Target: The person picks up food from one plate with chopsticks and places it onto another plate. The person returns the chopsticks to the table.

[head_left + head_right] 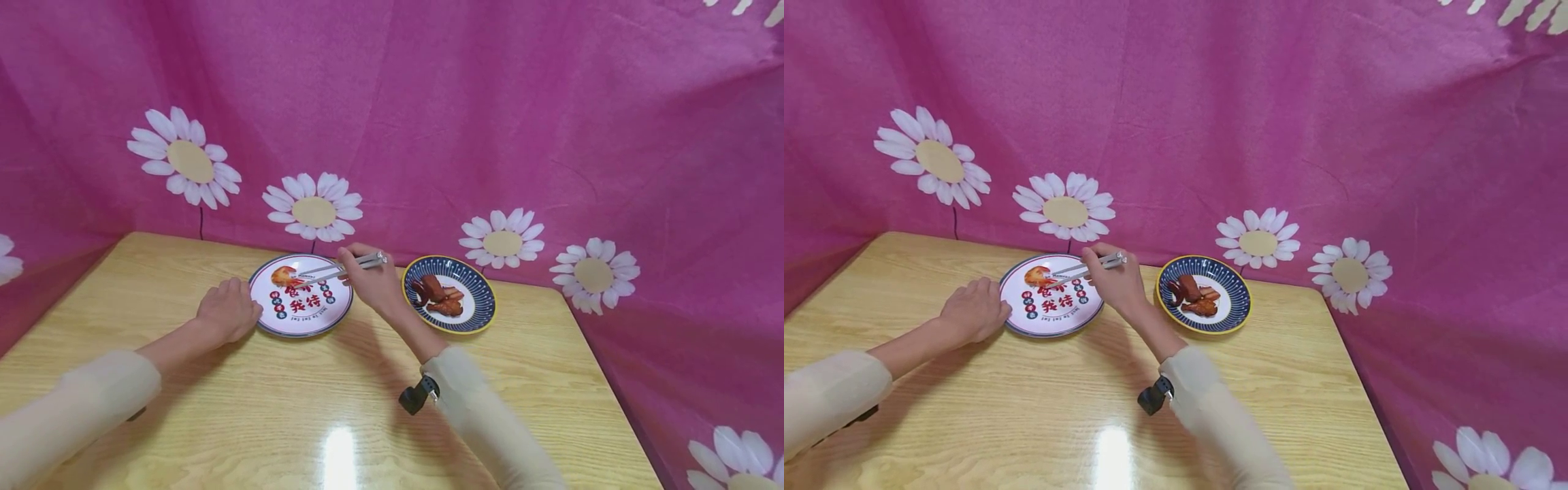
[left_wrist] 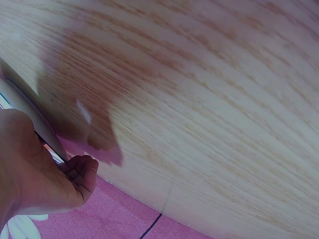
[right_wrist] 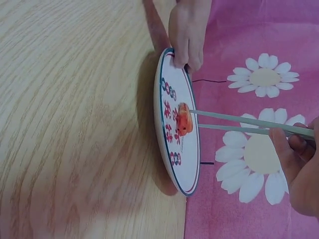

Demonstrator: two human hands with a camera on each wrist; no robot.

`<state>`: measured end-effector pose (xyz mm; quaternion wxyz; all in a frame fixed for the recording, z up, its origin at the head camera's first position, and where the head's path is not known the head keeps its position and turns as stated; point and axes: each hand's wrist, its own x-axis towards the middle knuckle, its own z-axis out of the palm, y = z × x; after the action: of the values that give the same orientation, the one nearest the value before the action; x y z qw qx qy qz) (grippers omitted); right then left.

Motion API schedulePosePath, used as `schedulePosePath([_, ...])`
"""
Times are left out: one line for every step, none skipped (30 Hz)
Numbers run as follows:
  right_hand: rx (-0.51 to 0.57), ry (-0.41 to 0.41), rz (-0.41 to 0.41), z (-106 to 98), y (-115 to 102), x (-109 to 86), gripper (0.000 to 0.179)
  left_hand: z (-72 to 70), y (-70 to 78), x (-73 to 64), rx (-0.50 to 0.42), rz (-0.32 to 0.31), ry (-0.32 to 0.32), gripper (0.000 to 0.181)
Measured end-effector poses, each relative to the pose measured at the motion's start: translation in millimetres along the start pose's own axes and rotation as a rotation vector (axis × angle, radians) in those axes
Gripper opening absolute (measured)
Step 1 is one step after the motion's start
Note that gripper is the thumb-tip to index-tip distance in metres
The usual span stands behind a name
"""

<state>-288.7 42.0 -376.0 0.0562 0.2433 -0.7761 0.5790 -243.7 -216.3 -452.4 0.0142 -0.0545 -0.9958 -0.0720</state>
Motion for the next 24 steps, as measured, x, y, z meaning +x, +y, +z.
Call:
schedulePosePath([0.000,-0.007,-0.003,1,0,0.1,0.023,0.2,-0.2,-0.2,0.000,0.001,0.002,0.041])
schedulePosePath([-0.003,-0.012,-0.006,3,0,0.2,0.023,0.4,-0.3,-0.5,0.000,0.002,0.002,0.041])
schedulePosePath([-0.007,-0.018,-0.008,4,0,0.3,0.022,0.5,-0.4,-0.6,-0.001,0.002,0.003,0.041])
schedulePosePath([-0.013,-0.024,-0.011,5,0,0.4,0.022,0.7,-0.5,-0.7,-0.001,0.003,0.003,0.041])
schedulePosePath([-0.019,-0.029,-0.015,6,0,0.5,0.022,0.8,-0.5,-0.7,-0.002,0.003,0.004,0.041])
schedulePosePath([-0.025,-0.029,-0.017,7,1,0.5,0.022,0.8,-0.6,-0.6,0.001,0.004,0.005,0.041])
schedulePosePath([-0.028,-0.028,-0.019,8,1,0.6,0.022,0.7,-0.4,-0.6,0.002,0.004,0.005,0.041])
schedulePosePath([-0.028,-0.027,-0.017,9,1,0.6,0.022,0.5,-0.3,-0.5,0.006,0.004,0.007,0.041])
schedulePosePath([-0.031,-0.027,-0.017,10,1,0.6,0.021,0.2,-0.1,-0.3,0.008,0.004,0.010,0.040])
schedulePosePath([-0.033,-0.028,-0.018,11,1,0.4,0.021,0.2,0.0,-0.3,0.012,0.004,0.014,0.040])
schedulePosePath([-0.033,-0.029,-0.018,11,2,0.3,0.021,0.2,0.1,-0.3,0.015,0.005,0.017,0.039])
schedulePosePath([-0.041,-0.029,-0.018,12,2,0.3,0.021,0.2,0.2,-0.2,0.018,0.006,0.021,0.039])
schedulePosePath([-0.049,-0.030,-0.018,13,3,0.4,0.021,0.1,0.4,-0.3,0.020,0.006,0.024,0.038])
schedulePosePath([-0.061,-0.033,-0.017,14,4,0.8,0.022,0.1,0.4,-0.3,0.021,0.007,0.027,0.038])
schedulePosePath([-0.080,-0.035,-0.018,15,4,1.2,0.023,0.0,0.5,-0.4,0.021,0.007,0.028,0.038])
schedulePosePath([-0.091,-0.037,-0.017,16,5,1.8,0.024,0.1,0.5,-0.5,0.021,0.009,0.027,0.038])
schedulePosePath([-0.108,-0.038,-0.013,16,5,2.4,0.025,0.0,0.6,-0.8,0.020,0.010,0.025,0.038])
schedulePosePath([-0.123,-0.039,-0.008,17,5,3.0,0.026,0.1,0.7,-0.9,0.019,0.010,0.023,0.038])
schedulePosePath([-0.138,-0.040,-0.004,18,5,3.7,0.026,-0.1,0.8,-1.3,0.018,0.010,0.021,0.038])
schedulePosePath([-0.151,-0.038,0.002,19,5,4.3,0.027,0.0,0.8,-1.5,0.019,0.010,0.019,0.038])
schedulePosePath([-0.155,-0.038,0.007,19,5,4.9,0.027,-0.1,1.0,-1.8,0.019,0.010,0.016,0.038])
schedulePosePath([-0.153,-0.036,0.014,20,5,5.3,0.026,-0.1,0.9,-2.1,0.019,0.009,0.015,0.038])
schedulePosePath([-0.152,-0.034,0.016,21,5,5.8,0.026,-0.2,1.0,-2.4,0.019,0.008,0.013,0.038])
schedulePosePath([-0.146,-0.031,0.019,22,5,6.2,0.025,-0.2,1.0,-2.7,0.021,0.007,0.012,0.038])
